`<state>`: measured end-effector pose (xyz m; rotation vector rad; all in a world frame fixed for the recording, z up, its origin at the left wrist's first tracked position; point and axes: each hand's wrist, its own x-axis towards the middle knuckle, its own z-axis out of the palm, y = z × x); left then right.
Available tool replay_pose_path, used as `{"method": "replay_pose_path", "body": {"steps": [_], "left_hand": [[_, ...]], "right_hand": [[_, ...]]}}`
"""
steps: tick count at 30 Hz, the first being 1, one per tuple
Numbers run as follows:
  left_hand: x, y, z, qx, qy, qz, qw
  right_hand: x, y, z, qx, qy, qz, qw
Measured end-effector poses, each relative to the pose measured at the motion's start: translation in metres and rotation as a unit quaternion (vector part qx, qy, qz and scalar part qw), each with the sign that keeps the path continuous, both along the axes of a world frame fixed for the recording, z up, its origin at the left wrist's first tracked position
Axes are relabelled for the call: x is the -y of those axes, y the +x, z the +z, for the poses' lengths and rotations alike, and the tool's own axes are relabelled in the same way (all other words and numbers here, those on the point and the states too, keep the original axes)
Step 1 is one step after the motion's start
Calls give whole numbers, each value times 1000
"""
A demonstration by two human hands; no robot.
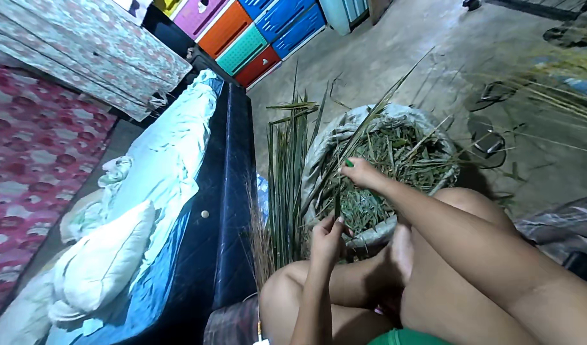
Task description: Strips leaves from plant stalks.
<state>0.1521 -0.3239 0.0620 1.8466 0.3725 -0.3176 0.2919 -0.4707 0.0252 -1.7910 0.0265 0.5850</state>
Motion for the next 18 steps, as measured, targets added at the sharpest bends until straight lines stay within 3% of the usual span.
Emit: {"method": "replay_pose_path", "body": {"steps": [3,7,9,14,18], "left_hand": [[-3,3,-7,17,152,-2,988],[-9,9,-14,29,299,1,954],[-10,10,-12,21,328,4,944],[-12,9,-14,21,317,-9,948],[-10,7,-16,26,313,-5,949]], "right_hand": [[-2,-6,9,18,-67,25,997],[-25,-55,27,26,-153,236,959],[-34,-71,33,47,-187,291,937],[-34,-47,20,75,-282,230,929],[-22,-18,6,46,-274,150,949]]}}
